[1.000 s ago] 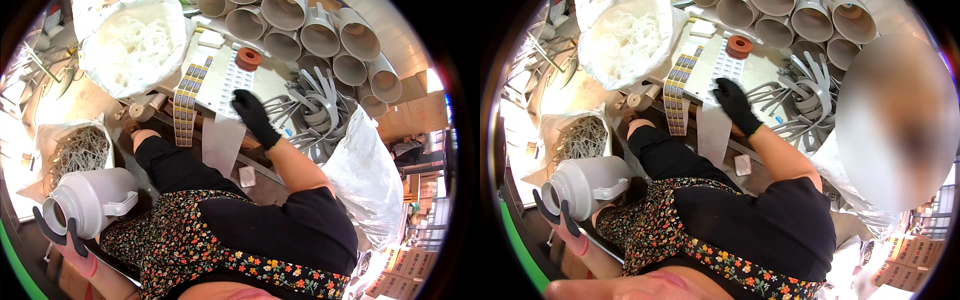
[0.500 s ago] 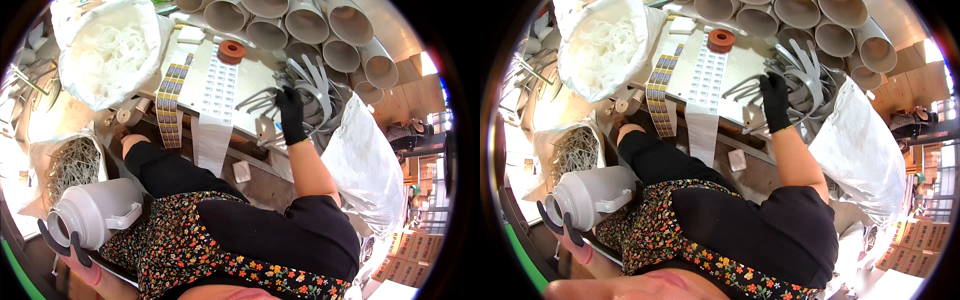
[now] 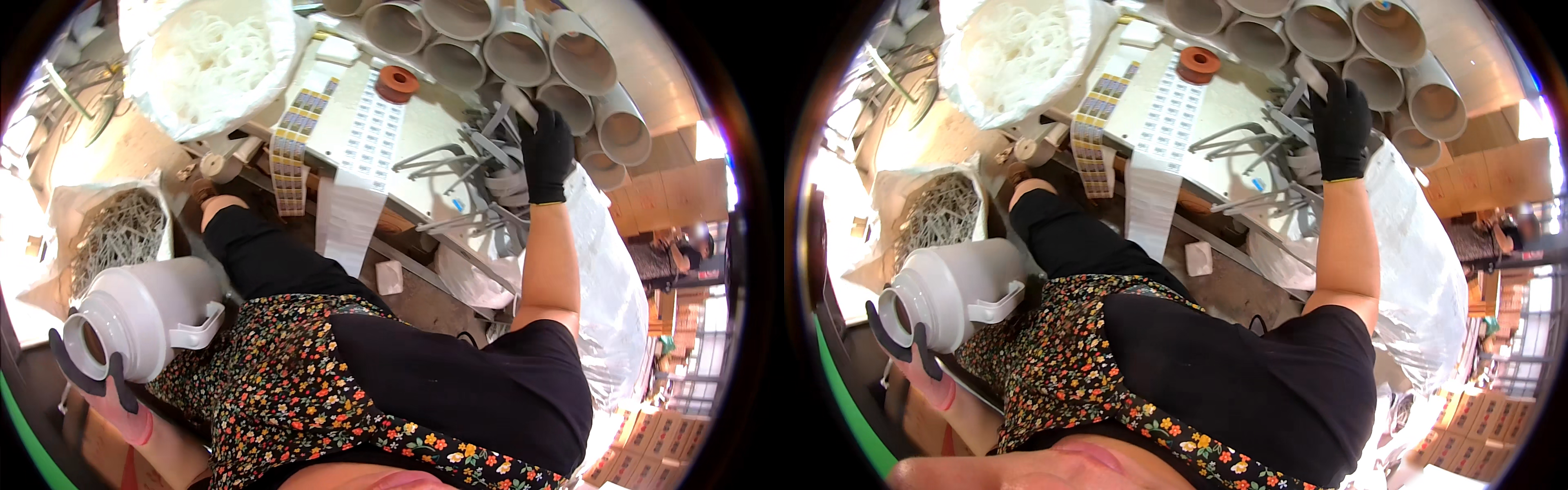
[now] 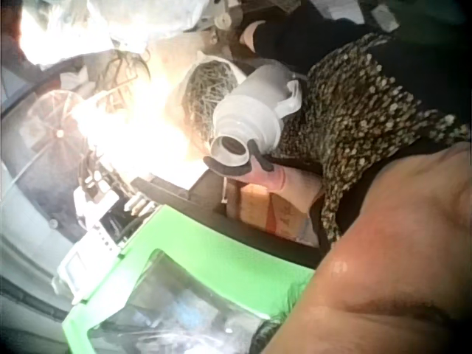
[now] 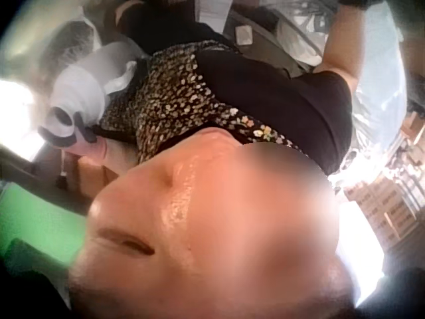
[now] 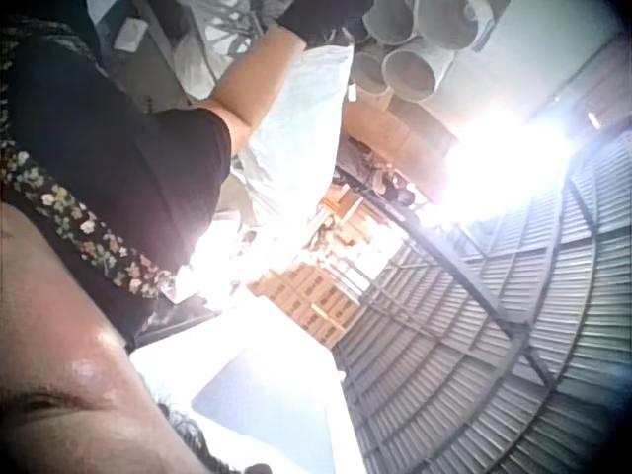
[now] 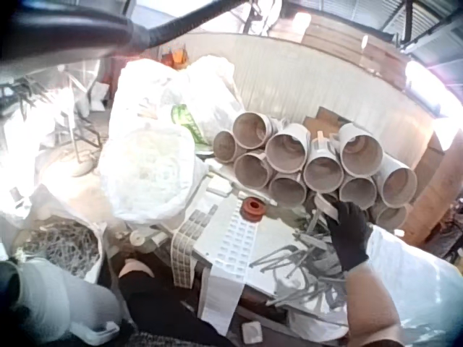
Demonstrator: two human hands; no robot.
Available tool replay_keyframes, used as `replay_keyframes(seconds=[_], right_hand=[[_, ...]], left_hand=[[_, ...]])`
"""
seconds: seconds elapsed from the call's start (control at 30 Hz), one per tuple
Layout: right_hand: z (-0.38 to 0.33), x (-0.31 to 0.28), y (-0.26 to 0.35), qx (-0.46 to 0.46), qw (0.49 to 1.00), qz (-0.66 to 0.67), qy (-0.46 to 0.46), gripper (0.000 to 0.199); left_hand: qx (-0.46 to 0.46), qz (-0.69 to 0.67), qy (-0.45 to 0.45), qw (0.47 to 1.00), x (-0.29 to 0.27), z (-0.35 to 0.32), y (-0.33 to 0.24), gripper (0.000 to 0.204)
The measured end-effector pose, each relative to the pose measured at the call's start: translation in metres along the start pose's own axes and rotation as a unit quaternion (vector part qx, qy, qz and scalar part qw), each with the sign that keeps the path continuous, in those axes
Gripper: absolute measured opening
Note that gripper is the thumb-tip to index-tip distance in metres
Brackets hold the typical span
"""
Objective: The person applies adhesive labels to white plastic jugs in a repetitive assembly line process. They pick up a jug, tear a label from a roll, and smooth it onto the container's surface before placing it aside. The task involves handling multiple jugs and a continuous roll of labels.
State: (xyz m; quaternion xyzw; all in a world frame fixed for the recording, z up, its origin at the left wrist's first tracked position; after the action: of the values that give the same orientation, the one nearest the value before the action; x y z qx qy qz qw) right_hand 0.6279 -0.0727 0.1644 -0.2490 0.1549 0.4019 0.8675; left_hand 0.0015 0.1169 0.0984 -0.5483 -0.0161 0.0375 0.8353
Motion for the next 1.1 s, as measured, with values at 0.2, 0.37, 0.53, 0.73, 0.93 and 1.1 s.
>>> replay_keyframes(seconds=[0.2,0.37,0.53,0.73,0.93,1.1], right_hand=[[0.043,-0.024,0.173,-0.081,0.949,0.305,-0.029,0.037],[-0.074,-0.027,0.340,0.233,0.514,0.722,0.401,0.045],[-0.116,-0.053,0.403,0.356,0.291,0.713,0.529,0.024],[0.010,-0.078,0.458,0.345,0.119,0.847,0.386,0.013],[0.004,-0.105,0.515,0.341,-0.050,0.800,0.491,0.023],[-0.002,-0.094,0.508,0.337,-0.012,0.796,0.502,0.021]], left_hand=[[0.151,0.145,-0.052,0.976,-0.044,-0.026,0.004,0.092],[0.144,0.123,-0.026,0.981,-0.051,-0.038,-0.011,0.106],[0.196,0.152,0.021,0.969,-0.060,-0.057,-0.010,0.109],[0.144,0.074,0.017,0.987,-0.050,-0.073,-0.020,0.085],[0.208,0.070,0.011,0.976,-0.041,-0.081,-0.017,0.104],[0.160,0.073,0.068,0.982,-0.039,-0.078,-0.011,0.096]])
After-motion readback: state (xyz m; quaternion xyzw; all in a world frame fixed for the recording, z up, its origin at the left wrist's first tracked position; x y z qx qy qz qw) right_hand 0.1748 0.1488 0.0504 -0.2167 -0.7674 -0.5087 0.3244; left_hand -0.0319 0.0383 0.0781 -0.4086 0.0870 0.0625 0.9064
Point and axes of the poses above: each hand's wrist, its own z-axis towards the middle knuckle, its own x-axis out of the palm, y = z × x, the point moved 5 cm from there along z, towards the middle knuckle, and after that the axes turned 9 degrees about -y, right-handed, at the moved point
